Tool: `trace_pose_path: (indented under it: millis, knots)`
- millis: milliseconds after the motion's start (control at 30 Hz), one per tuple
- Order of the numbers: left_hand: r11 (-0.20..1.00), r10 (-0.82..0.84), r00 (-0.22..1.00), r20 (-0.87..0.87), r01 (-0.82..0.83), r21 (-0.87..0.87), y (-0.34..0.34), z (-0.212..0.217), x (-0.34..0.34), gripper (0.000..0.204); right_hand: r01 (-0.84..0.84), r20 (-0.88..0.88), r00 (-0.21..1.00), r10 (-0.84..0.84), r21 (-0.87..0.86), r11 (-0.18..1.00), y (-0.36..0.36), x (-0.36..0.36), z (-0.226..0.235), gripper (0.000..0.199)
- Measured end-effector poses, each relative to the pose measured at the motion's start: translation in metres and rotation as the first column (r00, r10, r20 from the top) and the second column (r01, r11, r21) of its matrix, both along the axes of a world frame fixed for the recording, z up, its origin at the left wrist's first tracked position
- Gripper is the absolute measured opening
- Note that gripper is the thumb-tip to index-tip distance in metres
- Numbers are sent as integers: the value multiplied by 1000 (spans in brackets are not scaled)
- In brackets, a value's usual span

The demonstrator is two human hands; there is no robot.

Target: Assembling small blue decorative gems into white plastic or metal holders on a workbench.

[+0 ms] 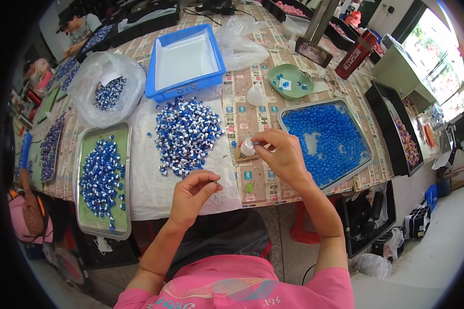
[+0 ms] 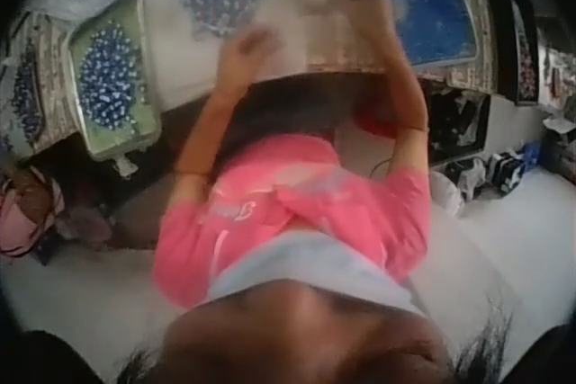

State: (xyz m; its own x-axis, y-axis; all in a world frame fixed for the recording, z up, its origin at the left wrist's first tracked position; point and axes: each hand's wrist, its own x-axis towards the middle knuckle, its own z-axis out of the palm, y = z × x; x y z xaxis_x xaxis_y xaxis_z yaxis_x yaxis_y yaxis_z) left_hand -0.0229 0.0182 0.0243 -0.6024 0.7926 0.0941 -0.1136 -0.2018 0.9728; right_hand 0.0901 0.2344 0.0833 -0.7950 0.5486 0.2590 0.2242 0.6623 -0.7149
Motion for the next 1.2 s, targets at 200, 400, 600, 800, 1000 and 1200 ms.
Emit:
trace_pose_path:
  millis: [200,400,600,800,1000,1200]
  knots:
    - [989,-119,779,616,151,1,-17,-10,2,20,-27,52,998,23,80,996,-6,-16,-3,15]
    - [989,-145,539,830,107,103,-15,-10,7,19,-21,27,999,18,126,992,-8,-16,-9,17]
    - [978,-206,478,854,113,173,-8,-15,10,24,-113,-106,988,109,-36,993,-38,0,-1,19]
    - [962,-272,396,877,130,239,-1,-26,15,25,-193,-135,977,166,-212,958,-72,18,-6,22]
    - [962,-274,412,869,126,243,1,-23,22,25,-201,-134,974,183,-140,969,-73,22,-13,18]
    - [962,-271,446,853,158,223,0,-27,28,22,-234,-100,970,219,-176,956,-70,30,-8,17]
